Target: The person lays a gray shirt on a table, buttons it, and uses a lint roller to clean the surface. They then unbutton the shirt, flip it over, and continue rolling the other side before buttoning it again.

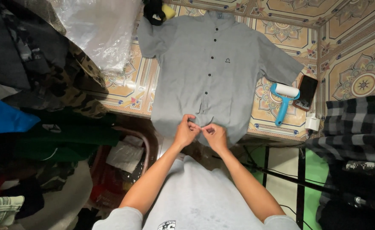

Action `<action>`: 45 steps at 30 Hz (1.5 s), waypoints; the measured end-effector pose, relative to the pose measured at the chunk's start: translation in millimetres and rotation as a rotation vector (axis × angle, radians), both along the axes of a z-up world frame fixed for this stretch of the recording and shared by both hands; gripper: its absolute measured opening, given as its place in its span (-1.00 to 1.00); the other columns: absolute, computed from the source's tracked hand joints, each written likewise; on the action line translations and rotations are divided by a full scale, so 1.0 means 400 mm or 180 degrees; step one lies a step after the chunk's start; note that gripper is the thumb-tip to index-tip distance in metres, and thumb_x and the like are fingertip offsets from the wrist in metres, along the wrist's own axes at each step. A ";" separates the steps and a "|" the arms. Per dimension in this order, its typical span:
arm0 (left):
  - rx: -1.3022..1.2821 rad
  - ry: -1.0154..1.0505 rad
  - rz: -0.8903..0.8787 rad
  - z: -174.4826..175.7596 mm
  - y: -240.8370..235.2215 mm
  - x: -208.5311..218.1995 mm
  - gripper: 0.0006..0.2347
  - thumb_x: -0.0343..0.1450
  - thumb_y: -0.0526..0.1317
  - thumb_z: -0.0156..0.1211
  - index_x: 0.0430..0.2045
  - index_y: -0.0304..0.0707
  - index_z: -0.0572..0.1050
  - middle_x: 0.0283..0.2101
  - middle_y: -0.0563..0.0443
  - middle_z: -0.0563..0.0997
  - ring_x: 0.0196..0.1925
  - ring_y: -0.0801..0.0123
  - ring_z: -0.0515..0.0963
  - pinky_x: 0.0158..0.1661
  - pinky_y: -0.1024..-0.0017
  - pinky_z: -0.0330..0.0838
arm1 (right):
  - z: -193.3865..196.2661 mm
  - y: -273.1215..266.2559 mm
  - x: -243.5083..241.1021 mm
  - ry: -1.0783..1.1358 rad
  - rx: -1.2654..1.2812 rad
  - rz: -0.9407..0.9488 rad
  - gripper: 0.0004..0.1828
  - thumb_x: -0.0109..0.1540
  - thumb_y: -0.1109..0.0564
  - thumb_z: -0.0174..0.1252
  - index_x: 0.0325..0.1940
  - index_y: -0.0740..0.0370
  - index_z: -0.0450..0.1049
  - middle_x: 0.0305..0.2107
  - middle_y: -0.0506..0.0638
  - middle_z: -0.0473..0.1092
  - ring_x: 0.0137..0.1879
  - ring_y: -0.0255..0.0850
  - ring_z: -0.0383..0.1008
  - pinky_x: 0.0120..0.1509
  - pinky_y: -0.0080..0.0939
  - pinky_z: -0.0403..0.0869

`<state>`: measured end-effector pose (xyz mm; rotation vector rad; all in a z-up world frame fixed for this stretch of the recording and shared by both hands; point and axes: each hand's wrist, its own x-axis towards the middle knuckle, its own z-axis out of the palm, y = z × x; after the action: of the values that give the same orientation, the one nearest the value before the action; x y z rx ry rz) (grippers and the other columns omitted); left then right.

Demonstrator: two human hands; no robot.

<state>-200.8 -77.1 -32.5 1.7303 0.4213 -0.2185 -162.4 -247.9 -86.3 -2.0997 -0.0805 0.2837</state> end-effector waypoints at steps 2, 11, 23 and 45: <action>0.0061 -0.0024 0.0008 0.010 -0.004 0.001 -0.56 0.30 -0.39 0.27 0.06 -0.22 0.31 -0.35 -0.01 0.73 -0.28 0.40 0.67 -0.18 0.47 0.56 | -0.012 0.006 -0.006 -0.0026 -0.0044 -0.0049 -0.93 0.13 0.09 0.38 -0.31 0.03 0.68 -0.50 0.01 0.57 -0.43 -0.22 0.55 -0.34 -0.25 0.50; 0.0354 0.0016 -0.0200 0.025 -0.012 0.013 -0.53 0.30 -0.39 0.27 0.09 -0.25 0.28 -0.34 -0.12 0.70 -0.23 0.17 0.71 -0.19 0.27 0.60 | -0.039 0.014 -0.025 -0.0300 -0.0545 0.0111 -0.92 0.12 0.14 0.32 -0.32 0.14 0.66 -0.50 0.13 0.56 -0.28 0.09 0.61 -0.26 0.02 0.55; -0.0146 -0.0100 -0.0255 -0.052 0.000 0.051 -0.52 0.35 -0.40 0.18 0.17 -0.30 0.19 -0.27 -0.15 0.63 -0.19 0.20 0.67 -0.14 0.28 0.59 | -0.026 0.003 0.001 0.0623 0.1020 -0.0439 -0.83 0.20 0.20 0.32 -0.17 0.32 0.58 -0.32 0.21 0.55 -0.32 -0.16 0.59 -0.39 -0.23 0.62; -0.0118 -0.0254 -0.0766 -0.027 0.038 0.052 -0.51 0.34 -0.40 0.22 0.16 -0.21 0.19 -0.30 -0.03 0.66 -0.26 0.32 0.66 -0.25 0.42 0.57 | 0.072 -0.020 0.040 0.1196 0.1134 -0.0032 -0.85 0.16 0.23 0.31 -0.23 0.36 0.63 -0.41 0.15 0.57 -0.36 -0.25 0.54 -0.32 -0.34 0.59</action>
<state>-180.0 -61.9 -43.2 1.7454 0.1490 -0.3267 -146.5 -255.9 -57.6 -1.6653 0.0975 0.6067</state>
